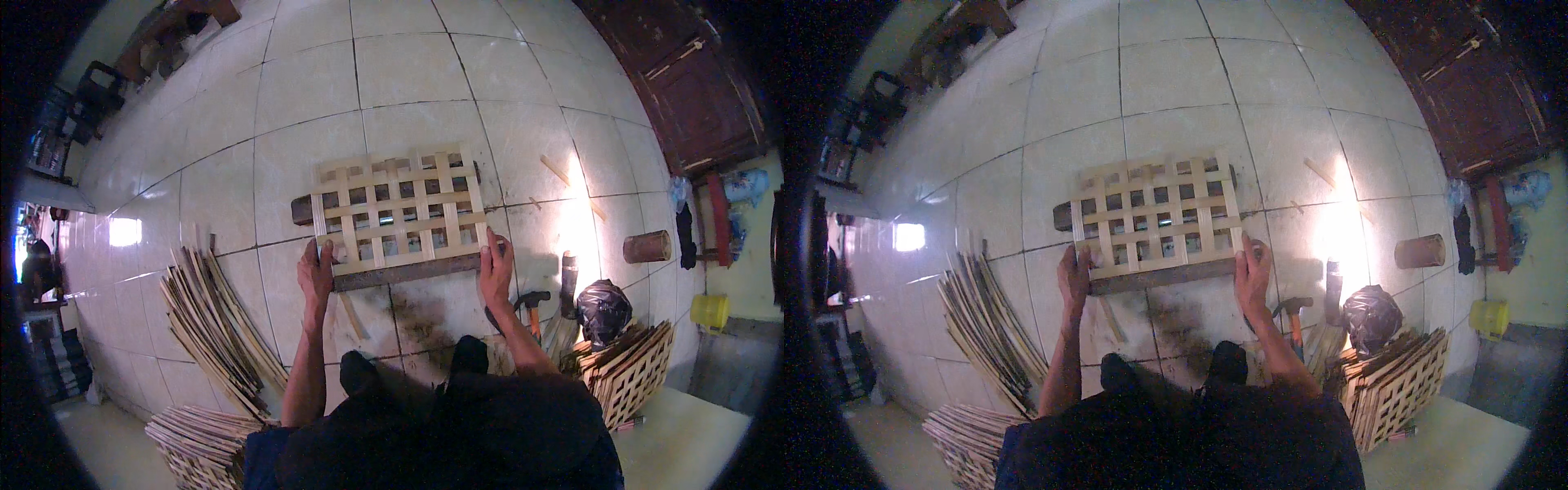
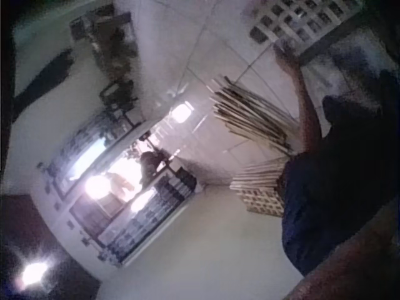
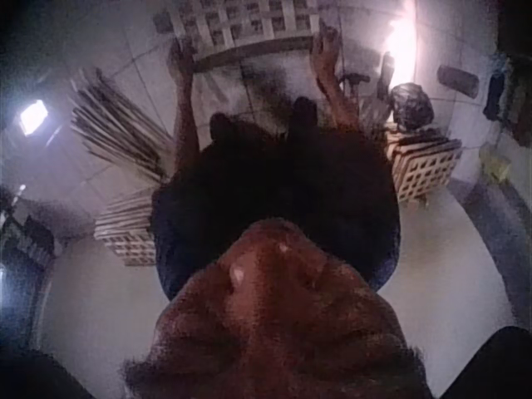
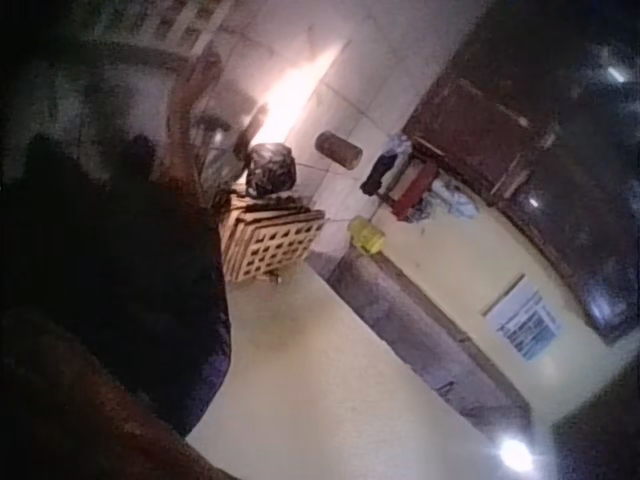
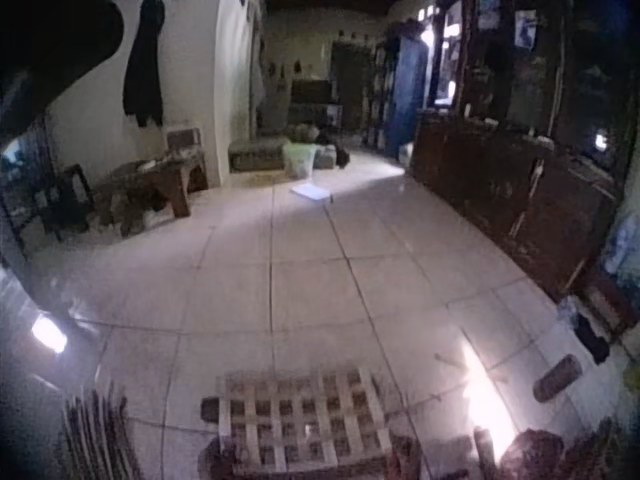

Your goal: The person sits on the floor and assembles a wooden lattice by placing thin wooden strips across a frame. They use a hammer to secure the strips in place and adjust the alignment of the lattice throughout the process.

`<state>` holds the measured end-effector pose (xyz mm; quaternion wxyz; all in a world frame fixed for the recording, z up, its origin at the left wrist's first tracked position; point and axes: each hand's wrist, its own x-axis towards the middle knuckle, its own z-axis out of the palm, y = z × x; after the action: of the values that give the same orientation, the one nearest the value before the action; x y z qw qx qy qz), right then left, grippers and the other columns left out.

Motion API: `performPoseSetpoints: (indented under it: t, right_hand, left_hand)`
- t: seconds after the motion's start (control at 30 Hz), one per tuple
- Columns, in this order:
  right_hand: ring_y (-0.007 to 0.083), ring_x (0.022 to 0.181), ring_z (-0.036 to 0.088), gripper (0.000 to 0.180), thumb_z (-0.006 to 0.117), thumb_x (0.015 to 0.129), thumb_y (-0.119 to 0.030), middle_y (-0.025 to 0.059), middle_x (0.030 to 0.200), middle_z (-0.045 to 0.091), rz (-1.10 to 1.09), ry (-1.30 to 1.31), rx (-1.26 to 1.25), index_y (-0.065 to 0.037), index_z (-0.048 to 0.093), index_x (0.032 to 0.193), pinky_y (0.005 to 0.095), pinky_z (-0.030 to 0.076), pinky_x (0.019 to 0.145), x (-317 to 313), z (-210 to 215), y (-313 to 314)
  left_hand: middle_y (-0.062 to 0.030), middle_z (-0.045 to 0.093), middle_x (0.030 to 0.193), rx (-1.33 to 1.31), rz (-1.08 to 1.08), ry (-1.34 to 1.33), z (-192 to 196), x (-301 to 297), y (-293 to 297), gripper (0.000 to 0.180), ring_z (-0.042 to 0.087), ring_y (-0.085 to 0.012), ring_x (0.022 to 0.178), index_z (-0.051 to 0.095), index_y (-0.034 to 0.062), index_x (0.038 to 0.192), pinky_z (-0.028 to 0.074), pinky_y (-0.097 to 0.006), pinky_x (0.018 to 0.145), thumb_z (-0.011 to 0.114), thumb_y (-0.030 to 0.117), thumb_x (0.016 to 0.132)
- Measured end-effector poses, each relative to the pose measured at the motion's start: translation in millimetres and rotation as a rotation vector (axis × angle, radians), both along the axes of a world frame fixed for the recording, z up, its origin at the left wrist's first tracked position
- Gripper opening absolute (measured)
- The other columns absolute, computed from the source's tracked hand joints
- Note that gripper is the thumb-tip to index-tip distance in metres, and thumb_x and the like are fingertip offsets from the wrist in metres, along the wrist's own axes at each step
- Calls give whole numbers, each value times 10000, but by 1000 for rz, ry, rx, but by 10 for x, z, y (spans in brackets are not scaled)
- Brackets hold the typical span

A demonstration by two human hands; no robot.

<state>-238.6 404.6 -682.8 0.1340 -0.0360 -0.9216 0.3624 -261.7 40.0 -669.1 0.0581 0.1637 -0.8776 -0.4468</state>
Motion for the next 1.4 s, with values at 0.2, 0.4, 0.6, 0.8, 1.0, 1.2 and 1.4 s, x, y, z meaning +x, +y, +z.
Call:
performPoseSetpoints:
  t: [0.2, 0.4, 0.6, 0.8, 1.0, 1.2, 1.4]
  right_hand:
    - [341, 1088, 475, 404, 498, 991, -204, 190, 1185, 473, 0, -19, -18, -107, 513, 1383, 422, 397, 951, -13, -14, 32]
    - [345, 1087, 476, 414, 491, 990, -202, 192, 1186, 478, 24, -10, -5, -103, 501, 1391, 427, 399, 948, -24, -34, 48]
    - [374, 1135, 472, 437, 436, 993, -210, 221, 1241, 482, 14, -3, -29, -67, 467, 1405, 462, 396, 962, -27, -40, 33]
    - [379, 1125, 494, 427, 417, 1005, -225, 235, 1257, 466, 11, 64, 43, -66, 467, 1399, 443, 437, 933, -13, -93, 13]
    - [362, 1102, 504, 415, 424, 1004, -225, 214, 1227, 475, 23, -3, 55, -82, 490, 1388, 429, 439, 927, -18, -60, 34]
    - [351, 1090, 506, 420, 432, 998, -228, 212, 1215, 480, 30, 18, 78, -91, 499, 1390, 430, 436, 922, -34, -117, 72]
    - [338, 1074, 512, 419, 472, 991, -232, 200, 1217, 481, 9, -49, -29, -80, 508, 1379, 423, 438, 915, -25, -65, 51]
  left_hand:
    - [-89, 633, 707, 95, -6, -29, -121, -3, -30, 323, 599, -166, 637, 631, 13, 993, 463, -354, 583, 517, 315, 975]
    - [-81, 658, 856, 374, -76, -120, 17, -9, -223, 377, 597, -146, 773, 629, -12, 1078, 482, -317, 694, 502, 332, 990]
    - [-85, 655, 947, 404, 10, -8, 122, 144, -303, 412, 574, -137, 842, 609, -54, 1158, 474, -273, 767, 548, 312, 980]
    - [-145, 662, 1032, 361, 14, -39, 23, 385, -330, 408, 613, -204, 910, 615, -38, 1169, 492, -327, 826, 623, 294, 932]
    - [-148, 645, 1054, 176, -86, 30, -60, 424, -282, 296, 601, -238, 974, 657, -14, 1100, 483, -330, 832, 652, 207, 903]
    - [-136, 637, 1075, 347, -51, 42, -96, 442, -296, 247, 595, -240, 973, 660, -20, 1082, 482, -334, 822, 649, 148, 900]
    - [-137, 625, 1100, 388, -43, -37, -52, 414, -252, 226, 595, -229, 961, 656, -31, 1069, 482, -343, 819, 617, 125, 911]
